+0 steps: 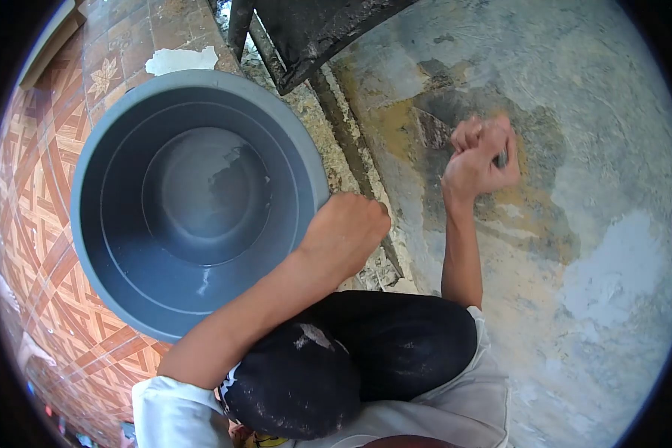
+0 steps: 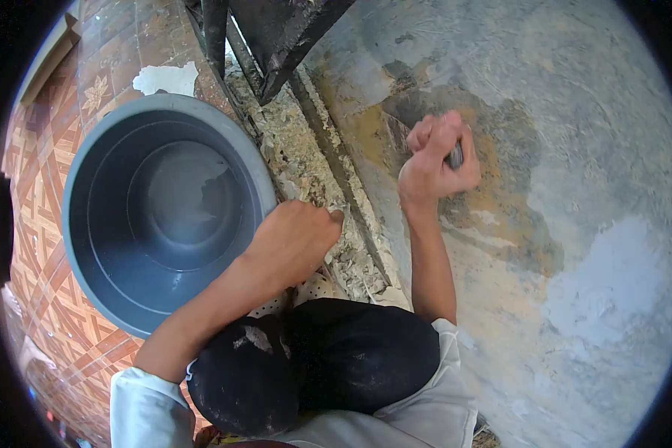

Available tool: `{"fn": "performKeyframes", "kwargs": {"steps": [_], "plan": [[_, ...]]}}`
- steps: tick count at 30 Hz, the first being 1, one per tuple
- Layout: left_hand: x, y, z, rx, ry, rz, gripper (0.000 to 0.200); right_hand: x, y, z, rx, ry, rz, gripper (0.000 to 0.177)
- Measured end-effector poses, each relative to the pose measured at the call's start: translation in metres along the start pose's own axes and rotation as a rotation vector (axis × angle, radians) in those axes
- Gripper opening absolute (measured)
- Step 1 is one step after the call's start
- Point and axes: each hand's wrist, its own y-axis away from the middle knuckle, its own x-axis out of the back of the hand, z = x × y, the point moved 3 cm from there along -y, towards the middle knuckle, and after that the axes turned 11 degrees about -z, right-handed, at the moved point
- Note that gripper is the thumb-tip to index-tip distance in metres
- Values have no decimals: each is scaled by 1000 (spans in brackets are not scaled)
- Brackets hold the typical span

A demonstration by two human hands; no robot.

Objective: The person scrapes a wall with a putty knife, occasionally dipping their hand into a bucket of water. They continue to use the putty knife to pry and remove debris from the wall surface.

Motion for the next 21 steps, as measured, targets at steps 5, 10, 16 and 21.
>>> {"fn": "performKeyframes", "kwargs": {"steps": [5, 10, 16, 21], "plan": [[1, -1, 0, -7, -8, -30, 16, 1, 6, 60, 163, 414, -59, 27], [2, 0, 1, -4, 48, 4, 15, -1, 32, 62, 450, 616, -115, 19], [2, -1, -1, -30, 28, 16, 15, 3, 31, 80, 204, 672, -171, 15], [2, -2, -3, -9, 20, -9, 14, 14, 56, 57, 452, 822, -157, 13]]}}
